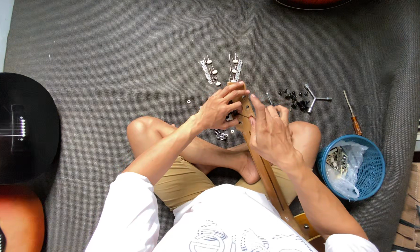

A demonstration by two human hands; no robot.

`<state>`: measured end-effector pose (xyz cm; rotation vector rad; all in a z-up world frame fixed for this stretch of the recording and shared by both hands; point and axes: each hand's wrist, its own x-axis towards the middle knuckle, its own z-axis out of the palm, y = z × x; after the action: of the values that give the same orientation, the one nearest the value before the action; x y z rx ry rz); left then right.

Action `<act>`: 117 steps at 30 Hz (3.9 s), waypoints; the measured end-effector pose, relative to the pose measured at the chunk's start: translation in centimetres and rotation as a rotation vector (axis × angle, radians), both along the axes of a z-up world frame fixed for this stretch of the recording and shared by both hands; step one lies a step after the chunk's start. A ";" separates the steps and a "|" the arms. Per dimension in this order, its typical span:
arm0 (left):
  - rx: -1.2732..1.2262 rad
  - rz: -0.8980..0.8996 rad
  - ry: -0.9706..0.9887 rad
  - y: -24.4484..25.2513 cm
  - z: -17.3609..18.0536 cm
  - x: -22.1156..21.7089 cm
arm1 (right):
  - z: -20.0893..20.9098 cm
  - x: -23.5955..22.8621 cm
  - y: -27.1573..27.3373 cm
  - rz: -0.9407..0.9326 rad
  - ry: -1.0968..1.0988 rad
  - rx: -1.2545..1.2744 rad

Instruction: The person attaches tuning peg components to the headstock of a guitar neck by hand while sitting on the floor.

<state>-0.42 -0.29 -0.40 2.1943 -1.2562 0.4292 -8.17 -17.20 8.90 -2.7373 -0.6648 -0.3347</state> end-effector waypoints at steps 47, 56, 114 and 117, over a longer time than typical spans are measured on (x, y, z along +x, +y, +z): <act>-0.109 0.001 -0.036 -0.1 0.6 -0.1 | 0.5 -0.3 0.3 0.008 -0.002 0.013; -0.141 0.014 -0.046 -0.2 0.9 -0.3 | -0.5 -0.5 -0.1 -0.050 0.025 0.033; -0.154 -0.033 -0.050 -0.3 0.3 0.0 | 2.5 -2.1 -3.1 -0.192 0.177 0.495; -0.128 -0.014 -0.057 -0.5 -0.9 0.1 | -2.6 -2.4 -6.1 -0.256 0.454 1.135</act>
<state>-0.32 -0.77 -1.27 2.0779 -1.2386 0.5546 -10.53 -23.28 6.33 -1.6840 0.0461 -0.0747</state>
